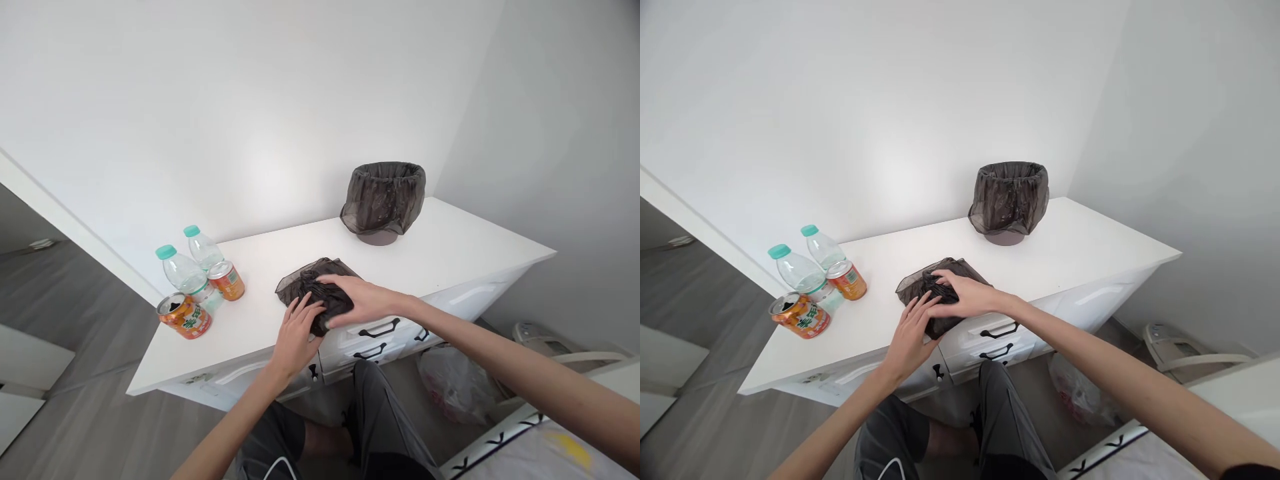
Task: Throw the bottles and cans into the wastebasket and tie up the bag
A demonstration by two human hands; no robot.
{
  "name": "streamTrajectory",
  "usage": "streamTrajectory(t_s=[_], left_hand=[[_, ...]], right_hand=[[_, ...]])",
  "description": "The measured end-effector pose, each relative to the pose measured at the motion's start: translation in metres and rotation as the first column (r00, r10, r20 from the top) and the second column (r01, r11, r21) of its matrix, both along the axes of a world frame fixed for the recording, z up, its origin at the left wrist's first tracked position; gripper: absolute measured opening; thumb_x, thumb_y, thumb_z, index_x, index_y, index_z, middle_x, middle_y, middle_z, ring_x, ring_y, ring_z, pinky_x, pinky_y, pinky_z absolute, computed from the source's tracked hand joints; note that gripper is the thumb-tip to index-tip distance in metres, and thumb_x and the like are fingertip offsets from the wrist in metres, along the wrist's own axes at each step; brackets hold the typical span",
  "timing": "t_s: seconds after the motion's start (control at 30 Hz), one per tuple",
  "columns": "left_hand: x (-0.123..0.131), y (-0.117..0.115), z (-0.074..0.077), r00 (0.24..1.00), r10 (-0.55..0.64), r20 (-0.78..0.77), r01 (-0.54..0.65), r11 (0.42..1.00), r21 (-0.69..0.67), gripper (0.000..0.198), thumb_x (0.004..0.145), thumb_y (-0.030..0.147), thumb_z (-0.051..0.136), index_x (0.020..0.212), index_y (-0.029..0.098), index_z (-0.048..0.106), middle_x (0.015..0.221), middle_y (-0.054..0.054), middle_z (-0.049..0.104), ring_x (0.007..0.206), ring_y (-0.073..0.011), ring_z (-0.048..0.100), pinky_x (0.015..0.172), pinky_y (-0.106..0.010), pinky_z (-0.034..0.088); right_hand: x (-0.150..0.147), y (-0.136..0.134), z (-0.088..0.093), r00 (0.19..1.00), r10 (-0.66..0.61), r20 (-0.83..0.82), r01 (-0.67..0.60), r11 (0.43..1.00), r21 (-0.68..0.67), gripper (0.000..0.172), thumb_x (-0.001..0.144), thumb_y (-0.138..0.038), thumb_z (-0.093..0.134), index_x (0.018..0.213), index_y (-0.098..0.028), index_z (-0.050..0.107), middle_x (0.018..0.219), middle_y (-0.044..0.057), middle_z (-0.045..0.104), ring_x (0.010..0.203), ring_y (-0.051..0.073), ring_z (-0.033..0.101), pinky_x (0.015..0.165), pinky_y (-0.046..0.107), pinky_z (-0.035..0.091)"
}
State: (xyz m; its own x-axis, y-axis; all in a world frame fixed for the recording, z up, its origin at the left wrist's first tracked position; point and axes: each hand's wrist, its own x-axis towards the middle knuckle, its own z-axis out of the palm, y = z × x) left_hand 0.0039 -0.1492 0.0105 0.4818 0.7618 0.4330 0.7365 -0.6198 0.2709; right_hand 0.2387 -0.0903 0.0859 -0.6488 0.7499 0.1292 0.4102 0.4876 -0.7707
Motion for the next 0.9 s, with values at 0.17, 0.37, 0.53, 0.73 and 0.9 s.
streamTrajectory(t_s=[0.17, 0.37, 0.53, 0.73, 0.9], left_hand=[[-0.005, -0.001, 0.006, 0.933, 0.220, 0.286, -0.123, 0.939, -0.322, 0.028, 0.103, 0.039, 0.046, 0.115, 0.024, 0.067, 0.102, -0.004, 0.078, 0.094, -0.0241, 0.073, 0.085, -0.039, 0.056], [-0.011, -0.003, 0.028, 0.808, 0.405, 0.428, -0.144, 0.840, -0.523, 0.040, 0.103, 0.056, 0.043, 0.109, 0.020, 0.060, 0.092, -0.005, 0.071, 0.081, -0.0208, 0.067, 0.071, -0.033, 0.053], [-0.003, 0.001, 0.042, 0.872, 0.335, 0.358, -0.311, 0.942, -0.124, 0.041, 0.103, 0.033, 0.045, 0.141, 0.018, 0.049, 0.143, -0.020, 0.060, 0.131, -0.0298, 0.061, 0.104, -0.049, 0.053], [0.015, 0.024, 0.033, 0.975, 0.064, -0.211, -0.030, 0.987, 0.160, 0.049, 0.106, 0.031, 0.041, 0.153, 0.022, 0.049, 0.163, -0.011, 0.048, 0.156, -0.0320, 0.035, 0.129, -0.057, 0.026], [0.008, 0.054, 0.005, 0.937, 0.122, -0.326, -0.107, 0.992, 0.065, 0.052, 0.109, 0.036, 0.035, 0.155, 0.019, 0.050, 0.163, -0.012, 0.048, 0.153, -0.0346, 0.040, 0.128, -0.060, 0.026]], right_hand=[[0.038, -0.014, -0.022, 0.993, -0.020, 0.114, -0.013, 0.960, 0.281, 0.059, 0.089, -0.047, 0.075, 0.143, -0.029, 0.061, 0.154, 0.008, 0.058, 0.153, 0.034, 0.040, 0.126, 0.054, 0.028], [0.024, 0.012, -0.037, 0.983, -0.156, -0.096, 0.167, 0.978, 0.122, 0.033, 0.101, -0.050, 0.055, 0.117, -0.027, 0.073, 0.121, 0.003, 0.078, 0.112, 0.025, 0.071, 0.100, 0.035, 0.051], [-0.001, 0.048, -0.050, 0.968, -0.247, 0.035, 0.239, 0.960, 0.147, 0.027, 0.102, -0.043, 0.054, 0.105, -0.024, 0.074, 0.110, 0.003, 0.079, 0.102, 0.024, 0.071, 0.093, 0.033, 0.050], [-0.021, 0.051, -0.052, 0.889, -0.393, 0.234, 0.352, 0.915, 0.198, 0.025, 0.101, -0.036, 0.059, 0.120, -0.024, 0.069, 0.119, 0.009, 0.076, 0.111, 0.027, 0.069, 0.093, 0.036, 0.051], [-0.022, 0.038, -0.051, 0.905, -0.362, 0.226, 0.185, 0.810, 0.556, 0.038, 0.105, -0.026, 0.046, 0.139, -0.021, 0.062, 0.148, 0.015, 0.060, 0.141, 0.032, 0.051, 0.119, 0.049, 0.036]])
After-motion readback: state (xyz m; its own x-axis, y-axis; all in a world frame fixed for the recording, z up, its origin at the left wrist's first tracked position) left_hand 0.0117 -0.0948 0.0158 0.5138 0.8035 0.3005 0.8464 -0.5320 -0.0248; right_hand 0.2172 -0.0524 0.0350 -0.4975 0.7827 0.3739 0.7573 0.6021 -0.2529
